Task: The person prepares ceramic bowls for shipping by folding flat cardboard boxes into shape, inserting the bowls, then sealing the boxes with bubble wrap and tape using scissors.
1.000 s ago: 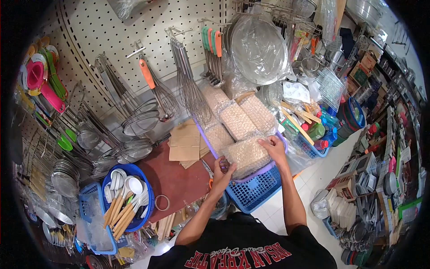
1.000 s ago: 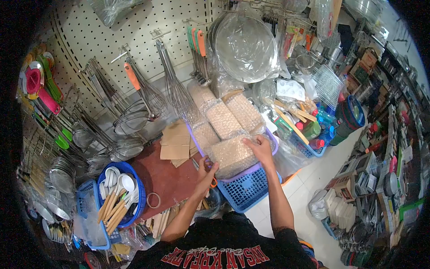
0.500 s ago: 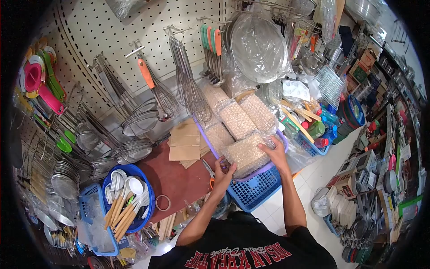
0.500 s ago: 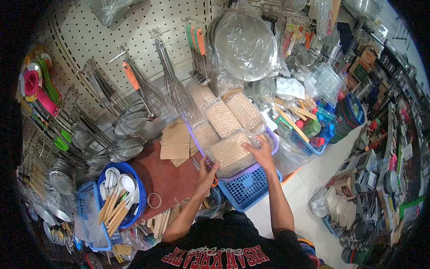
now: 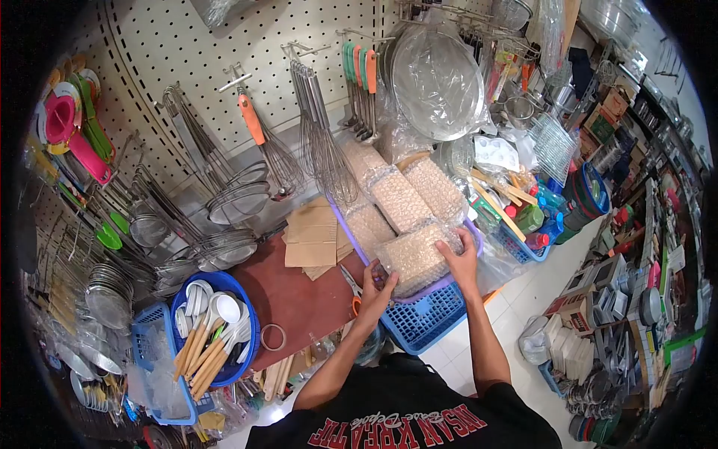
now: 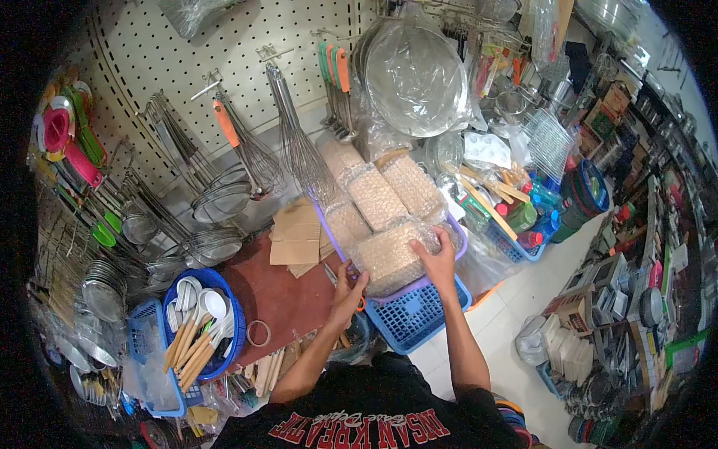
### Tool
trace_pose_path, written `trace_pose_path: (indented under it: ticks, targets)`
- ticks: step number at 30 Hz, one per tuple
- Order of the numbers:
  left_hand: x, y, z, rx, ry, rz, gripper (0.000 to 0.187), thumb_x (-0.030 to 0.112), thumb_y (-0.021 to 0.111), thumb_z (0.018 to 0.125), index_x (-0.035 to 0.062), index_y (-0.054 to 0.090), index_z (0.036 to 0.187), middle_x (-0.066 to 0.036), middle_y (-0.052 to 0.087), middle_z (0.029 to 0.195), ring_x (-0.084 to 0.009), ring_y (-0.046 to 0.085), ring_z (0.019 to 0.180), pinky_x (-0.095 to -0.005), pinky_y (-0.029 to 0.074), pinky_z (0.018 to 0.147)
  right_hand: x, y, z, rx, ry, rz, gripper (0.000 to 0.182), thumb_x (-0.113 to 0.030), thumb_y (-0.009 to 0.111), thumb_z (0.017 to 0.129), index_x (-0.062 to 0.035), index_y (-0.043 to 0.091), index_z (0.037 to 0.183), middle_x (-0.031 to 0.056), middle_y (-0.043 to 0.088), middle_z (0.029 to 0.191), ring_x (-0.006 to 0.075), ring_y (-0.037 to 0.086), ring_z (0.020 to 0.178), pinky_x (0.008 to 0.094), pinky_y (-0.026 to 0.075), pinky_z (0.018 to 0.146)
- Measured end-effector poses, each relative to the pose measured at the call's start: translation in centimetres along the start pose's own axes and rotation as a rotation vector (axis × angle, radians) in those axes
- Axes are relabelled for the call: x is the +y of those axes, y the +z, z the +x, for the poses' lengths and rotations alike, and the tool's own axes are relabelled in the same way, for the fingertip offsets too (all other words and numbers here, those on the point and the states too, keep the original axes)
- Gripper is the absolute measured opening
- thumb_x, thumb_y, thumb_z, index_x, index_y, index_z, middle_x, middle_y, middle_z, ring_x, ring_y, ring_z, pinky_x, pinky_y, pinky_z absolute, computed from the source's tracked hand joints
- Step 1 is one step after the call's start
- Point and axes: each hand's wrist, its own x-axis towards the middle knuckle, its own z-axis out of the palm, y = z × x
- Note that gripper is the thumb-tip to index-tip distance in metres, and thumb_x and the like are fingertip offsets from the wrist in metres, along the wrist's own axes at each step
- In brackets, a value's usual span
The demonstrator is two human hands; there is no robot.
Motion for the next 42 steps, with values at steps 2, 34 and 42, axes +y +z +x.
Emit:
trace_pose_path:
  ticks: [2, 34, 42]
  targets:
    - [0.1, 0.0, -0.1, 0.002, 0.006, -0.006, 0.073, 0.041, 0.063, 0.098, 0.0085, 0.026, 0.151, -0.01, 0.044, 0.125, -0.0209, 0.046, 0.116, -0.0354, 0.04, 0.099, -0.3, 0.0, -0.4, 0.032, -0.004, -0.043, 0.057, -0.024, 0.084, 0.079, 0.0007, 0.058, 0.124, 0.013, 0.063, 0.119, 0.0237, 0.057, 0.114, 0.0358, 0.043, 0.101]
    - [-2.1, -7.9, -1.3, 0.198, -0.023, -0.251, 0.043, 0.035, 0.048, 0.106, 0.0142, 0.041, 0.143, -0.009, 0.056, 0.125, -0.0166, 0.058, 0.11, -0.0324, 0.051, 0.09, -11.0, 9.0, -8.9, -0.148, -0.44, 0.113, 0.009, 0.003, 0.067, 0.084, -0.0004, 0.066, 0.093, 0.0136, 0.063, 0.098, 0.0231, 0.063, 0.091, 0.0323, 0.05, 0.081]
    - [-11.1, -13.0, 1.3, 0.268, -0.084, -0.444, 0.038, 0.033, 0.05, 0.105, 0.012, 0.046, 0.136, -0.006, 0.057, 0.123, -0.0173, 0.061, 0.107, -0.0325, 0.054, 0.086, -2.3, 19.7, -12.0, -0.567, 0.228, 0.397, 0.023, -0.006, 0.067, 0.092, -0.0026, 0.062, 0.114, 0.0069, 0.057, 0.115, 0.0169, 0.063, 0.097, 0.0257, 0.05, 0.081]
